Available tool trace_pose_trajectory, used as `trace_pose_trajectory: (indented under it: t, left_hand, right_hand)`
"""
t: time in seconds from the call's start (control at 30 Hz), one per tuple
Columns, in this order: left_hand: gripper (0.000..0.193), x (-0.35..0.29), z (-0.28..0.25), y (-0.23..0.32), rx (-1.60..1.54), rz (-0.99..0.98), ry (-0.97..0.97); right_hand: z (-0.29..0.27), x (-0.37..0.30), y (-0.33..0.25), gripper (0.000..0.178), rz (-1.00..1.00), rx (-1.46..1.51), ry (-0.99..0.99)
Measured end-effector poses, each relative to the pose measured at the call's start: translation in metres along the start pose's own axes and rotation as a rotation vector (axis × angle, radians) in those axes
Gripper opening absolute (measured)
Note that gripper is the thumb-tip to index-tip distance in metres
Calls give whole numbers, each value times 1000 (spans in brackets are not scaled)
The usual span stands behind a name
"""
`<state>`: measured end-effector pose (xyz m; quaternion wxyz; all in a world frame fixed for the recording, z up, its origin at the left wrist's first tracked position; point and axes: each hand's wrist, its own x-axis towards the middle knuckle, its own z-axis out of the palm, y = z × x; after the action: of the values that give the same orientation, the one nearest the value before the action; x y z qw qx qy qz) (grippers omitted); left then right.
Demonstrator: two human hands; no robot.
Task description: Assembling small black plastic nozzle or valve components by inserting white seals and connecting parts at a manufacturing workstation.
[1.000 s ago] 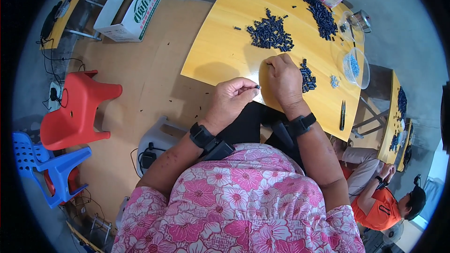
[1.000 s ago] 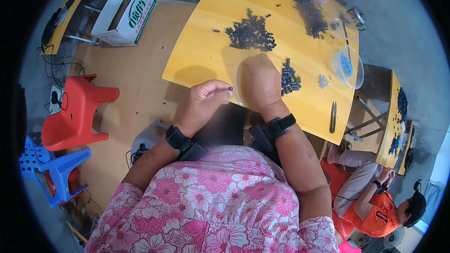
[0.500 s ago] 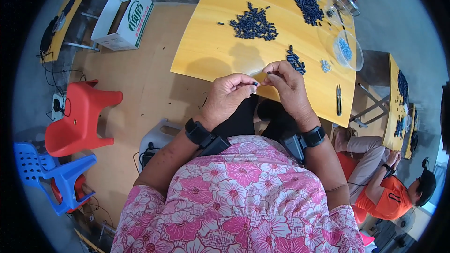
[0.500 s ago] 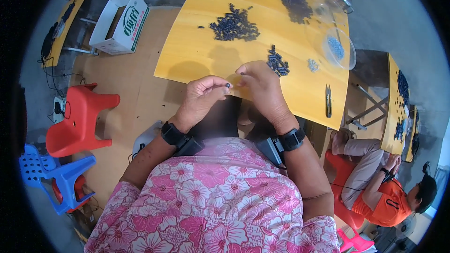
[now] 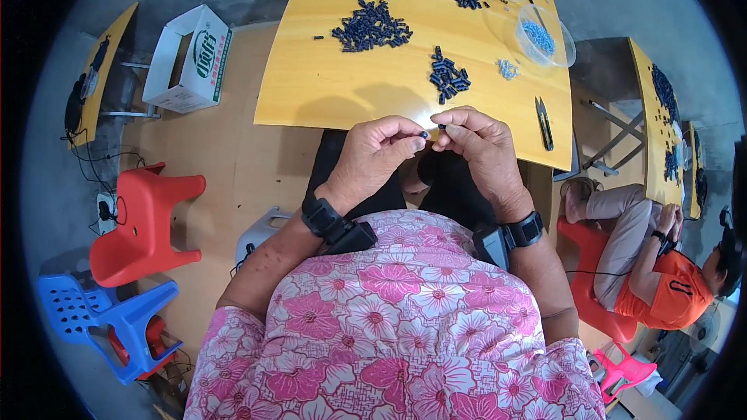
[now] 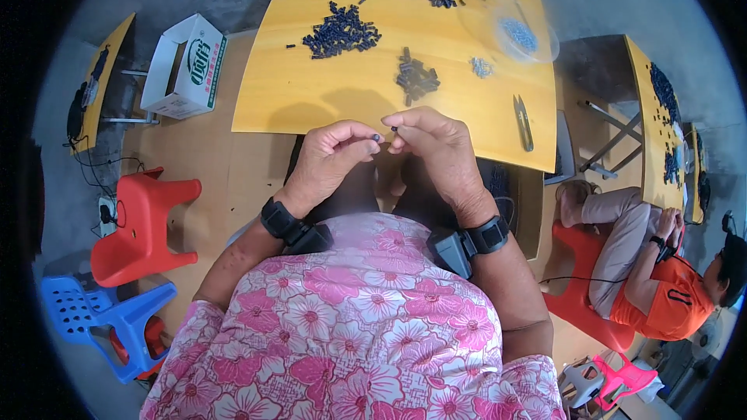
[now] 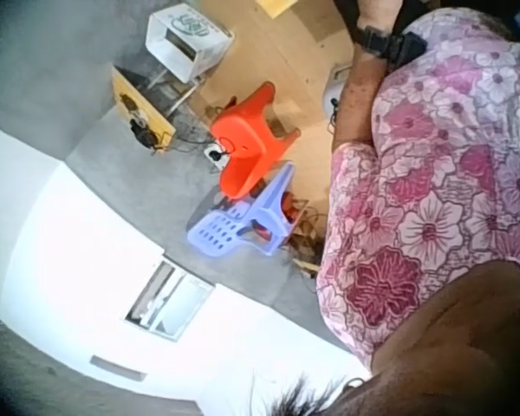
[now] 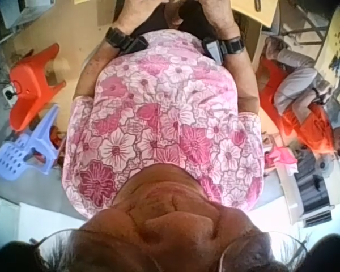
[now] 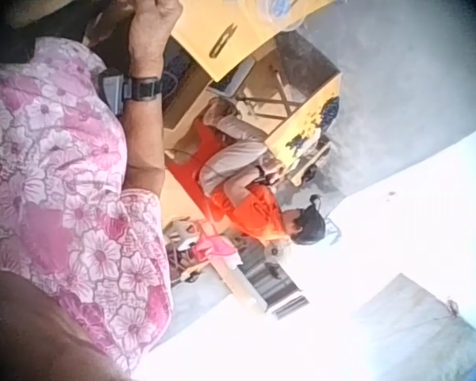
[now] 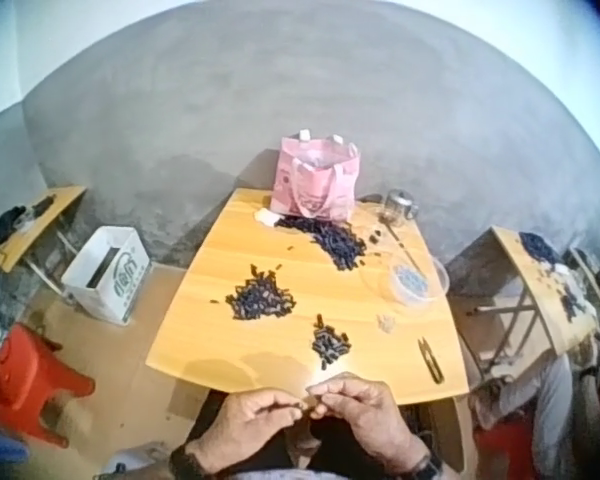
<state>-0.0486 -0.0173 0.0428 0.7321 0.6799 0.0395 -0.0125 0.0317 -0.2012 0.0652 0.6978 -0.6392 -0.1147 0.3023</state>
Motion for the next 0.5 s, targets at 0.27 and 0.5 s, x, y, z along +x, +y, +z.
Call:
trace_pose_trajectory:
  t: [0.27,0.5]
  left_hand:
    - [14,0,4,-3,49,11,-35]
    - [12,-3,1,0,31,9,-30]
  right_hand:
    - [3,-7,-4,19,-96,-51,-34]
    - [10,-5,-5,19,-137,-138,-82]
